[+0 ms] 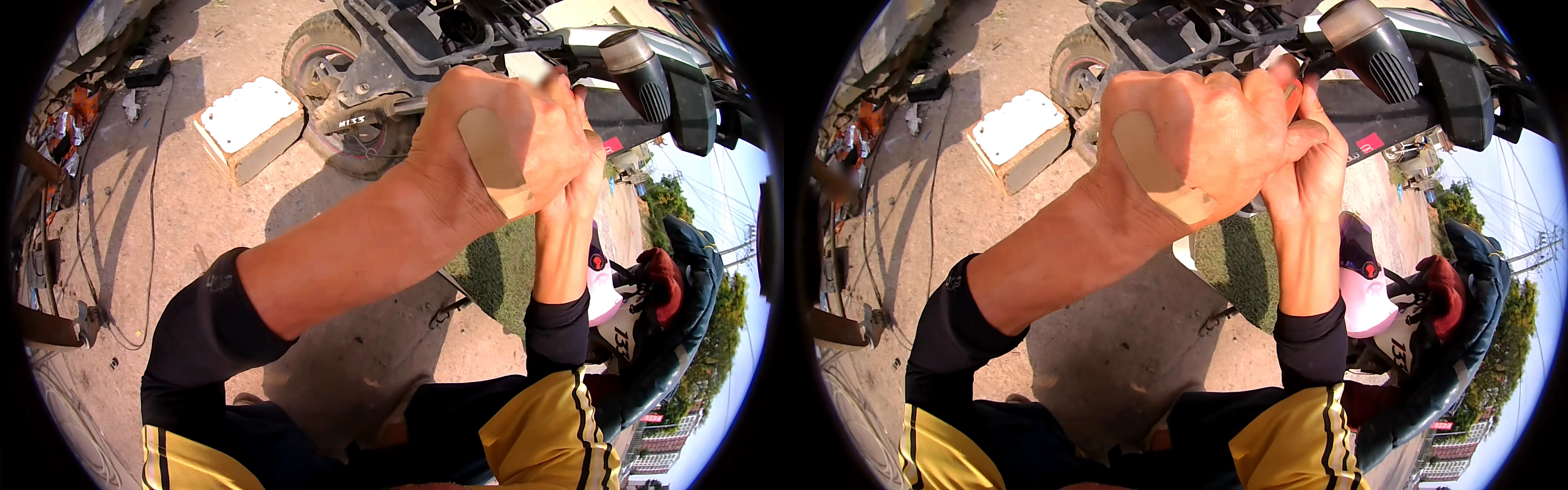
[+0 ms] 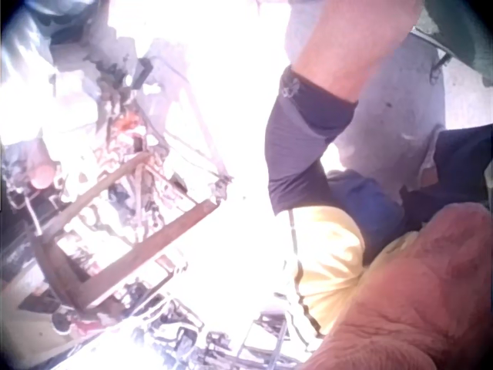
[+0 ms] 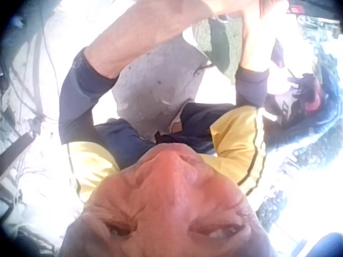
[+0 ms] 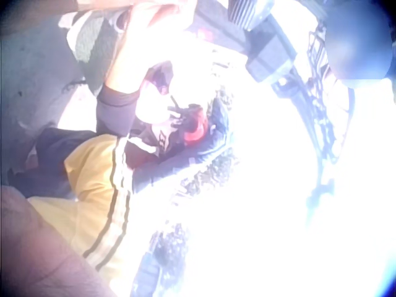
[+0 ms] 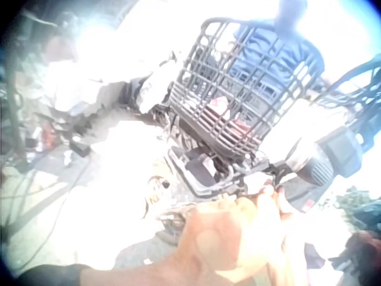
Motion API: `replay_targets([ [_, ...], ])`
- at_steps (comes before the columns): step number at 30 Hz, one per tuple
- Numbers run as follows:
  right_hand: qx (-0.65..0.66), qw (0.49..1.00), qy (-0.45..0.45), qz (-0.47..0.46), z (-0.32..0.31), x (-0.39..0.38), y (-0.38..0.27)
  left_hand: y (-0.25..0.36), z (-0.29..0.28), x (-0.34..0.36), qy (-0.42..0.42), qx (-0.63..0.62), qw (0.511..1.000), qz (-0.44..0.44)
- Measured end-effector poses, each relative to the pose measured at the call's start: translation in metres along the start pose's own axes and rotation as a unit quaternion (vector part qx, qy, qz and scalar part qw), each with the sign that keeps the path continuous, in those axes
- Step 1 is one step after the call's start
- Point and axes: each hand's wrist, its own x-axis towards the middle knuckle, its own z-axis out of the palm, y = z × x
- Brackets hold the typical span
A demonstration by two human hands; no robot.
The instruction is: The person uses a screwdriver to tighten screws on the handlebar assembly of a motorcycle. They repeatedly adjust the tool and apply torque to fasteners near the left grip and control housing.
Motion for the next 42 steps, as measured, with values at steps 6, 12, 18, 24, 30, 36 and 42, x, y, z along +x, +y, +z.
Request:
replay_targets([
  [6,-0.117,0.989,0.075,-0.041,-0.004,0.003,0.004,-0.006,0.007,-0.007,0.059,0.092,0.993,0.041],
  [12,-0.038,0.999,-0.029,0.014,-0.025,0.01,0.0,-0.006,0.008,-0.007,0.058,0.096,0.992,0.058],
  [18,-0.018,0.999,0.043,-0.011,-0.002,0.001,0.006,-0.008,0.012,-0.01,0.027,0.049,0.998,0.024],
  [24,-0.092,0.991,0.088,-0.032,-0.003,-0.001,0.006,-0.009,0.01,-0.007,0.061,0.026,0.998,0.023],
  [30,-0.048,0.993,0.112,-0.005,-0.016,0.008,0.01,-0.014,0.025,-0.017,0.123,0.117,0.982,0.079],
  [36,-0.034,0.998,0.053,-0.018,0.003,0.0,0.007,-0.003,0.013,-0.008,0.051,0.043,0.997,0.028],
  [42,-0.003,0.998,0.062,0.019,-0.006,-0.005,0.007,-0.007,0.008,-0.012,0.049,0.001,0.998,0.033],
])
